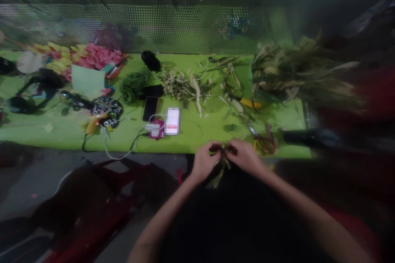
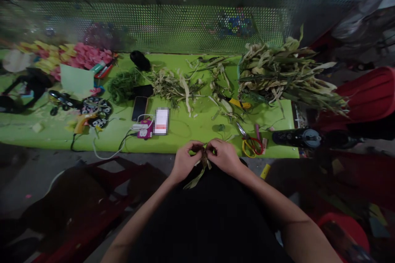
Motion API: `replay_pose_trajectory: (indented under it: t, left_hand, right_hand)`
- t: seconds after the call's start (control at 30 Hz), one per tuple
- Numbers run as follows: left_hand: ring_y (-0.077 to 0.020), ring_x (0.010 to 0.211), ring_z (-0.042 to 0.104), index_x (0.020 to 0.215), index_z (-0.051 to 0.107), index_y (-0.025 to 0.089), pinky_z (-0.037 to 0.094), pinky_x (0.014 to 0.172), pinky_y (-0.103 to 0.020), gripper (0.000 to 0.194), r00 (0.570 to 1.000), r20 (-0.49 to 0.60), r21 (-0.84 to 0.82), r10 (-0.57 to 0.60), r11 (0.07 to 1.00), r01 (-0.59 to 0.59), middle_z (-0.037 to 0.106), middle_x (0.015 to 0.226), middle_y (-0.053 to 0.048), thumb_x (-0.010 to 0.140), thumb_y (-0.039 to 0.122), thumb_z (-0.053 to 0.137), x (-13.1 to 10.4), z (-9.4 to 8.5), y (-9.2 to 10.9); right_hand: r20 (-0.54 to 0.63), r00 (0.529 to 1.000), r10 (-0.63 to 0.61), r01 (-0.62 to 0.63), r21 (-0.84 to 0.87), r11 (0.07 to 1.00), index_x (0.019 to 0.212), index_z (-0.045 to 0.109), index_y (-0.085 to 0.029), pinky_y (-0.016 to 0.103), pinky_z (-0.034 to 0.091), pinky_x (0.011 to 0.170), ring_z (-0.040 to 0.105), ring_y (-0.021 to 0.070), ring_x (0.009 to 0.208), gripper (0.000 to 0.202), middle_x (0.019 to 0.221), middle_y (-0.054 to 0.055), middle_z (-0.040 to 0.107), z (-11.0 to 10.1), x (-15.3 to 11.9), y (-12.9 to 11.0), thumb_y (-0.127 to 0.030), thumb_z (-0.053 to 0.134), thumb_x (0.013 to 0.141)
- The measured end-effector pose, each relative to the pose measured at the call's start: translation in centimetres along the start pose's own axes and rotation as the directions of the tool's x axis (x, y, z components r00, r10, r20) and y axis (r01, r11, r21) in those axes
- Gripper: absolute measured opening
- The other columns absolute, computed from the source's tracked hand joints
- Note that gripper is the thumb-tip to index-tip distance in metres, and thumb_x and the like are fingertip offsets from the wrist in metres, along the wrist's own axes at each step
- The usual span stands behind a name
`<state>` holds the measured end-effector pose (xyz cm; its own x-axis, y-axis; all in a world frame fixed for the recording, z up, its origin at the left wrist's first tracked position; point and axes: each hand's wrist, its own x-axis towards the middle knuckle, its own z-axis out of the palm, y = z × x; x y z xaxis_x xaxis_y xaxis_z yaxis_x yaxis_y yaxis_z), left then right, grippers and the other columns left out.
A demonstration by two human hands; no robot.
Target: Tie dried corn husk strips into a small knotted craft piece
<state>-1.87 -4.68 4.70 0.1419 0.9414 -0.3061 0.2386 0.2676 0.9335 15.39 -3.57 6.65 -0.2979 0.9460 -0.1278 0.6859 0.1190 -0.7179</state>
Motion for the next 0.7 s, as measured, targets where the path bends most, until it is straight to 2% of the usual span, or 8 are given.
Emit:
replay_pose_trajectory:
  t: [0.07,0.17,0.33,0.47,0.6,0.7]
  left_hand:
    - [-0.0161,0.087,0.066,0.097,0.07,0.019,0.049,0.081,-0.029,0.02,0.999,-0.004,0.043,0.049,0.998,-0.048,0.073,0.095,-0.004,0.081,0.016,0.058,-0.1,0.0,0.0]
    - [-0.0157,0.084,0.064,0.091,0.07,0.018,0.049,0.078,-0.028,0.015,0.993,0.0,0.09,0.121,0.989,-0.12,0.072,0.09,-0.004,0.082,0.015,0.058,0.0,0.0,-0.1]
    - [-0.0149,0.082,0.062,0.089,0.069,0.018,0.049,0.075,-0.027,0.011,0.981,-0.029,0.031,0.194,0.981,-0.193,0.067,0.088,-0.004,0.086,0.018,0.058,0.2,0.1,-0.6]
    - [-0.0155,0.086,0.061,0.088,0.069,0.019,0.05,0.078,-0.028,0.009,0.971,-0.047,0.012,0.233,0.972,-0.233,0.063,0.09,-0.005,0.084,0.016,0.061,0.2,0.2,-0.9]
    - [-0.0154,0.086,0.06,0.087,0.07,0.02,0.05,0.078,-0.028,0.008,0.973,-0.055,0.0,0.223,0.975,-0.223,0.063,0.089,-0.005,0.084,0.018,0.062,0.2,0.3,-1.0]
    - [-0.0148,0.084,0.06,0.086,0.07,0.019,0.049,0.076,-0.027,0.006,0.977,-0.054,-0.005,0.206,0.978,-0.207,0.064,0.088,-0.004,0.083,0.019,0.064,0.1,0.2,-0.9]
  right_hand:
    - [-0.015,0.999,-0.039,0.039,0.035,0.999,0.074,0.061,-0.018,0.025,0.037,0.059,0.055,0.0141,0.064,0.008,0.071,0.002,0.062,0.1,-0.1,0.1,-0.014,0.061,0.081]
    - [-0.003,0.998,-0.07,0.069,0.123,0.99,0.076,0.063,-0.018,0.025,0.04,0.062,0.057,0.0146,0.068,0.008,0.074,0.002,0.063,-0.1,-0.1,0.3,-0.016,0.059,0.083]
    - [0.056,0.998,0.038,-0.054,0.333,0.942,0.085,0.066,-0.019,0.025,0.045,0.064,0.061,0.0144,0.07,0.009,0.075,0.001,0.067,-0.5,0.0,0.9,-0.026,0.061,0.087]
    - [0.111,0.987,0.112,-0.151,0.443,0.884,0.091,0.066,-0.019,0.027,0.048,0.068,0.063,0.0154,0.072,0.011,0.079,0.001,0.069,-0.4,0.2,1.4,-0.026,0.062,0.084]
    - [0.205,0.971,0.122,-0.209,0.489,0.847,0.088,0.069,-0.019,0.029,0.049,0.07,0.065,0.0165,0.075,0.011,0.081,0.002,0.071,-0.3,0.5,1.5,-0.026,0.064,0.08]
    - [0.177,0.976,0.127,-0.197,0.461,0.865,0.083,0.068,-0.019,0.027,0.047,0.067,0.062,0.0152,0.07,0.008,0.075,0.001,0.069,-0.4,0.5,1.5,-0.023,0.064,0.079]
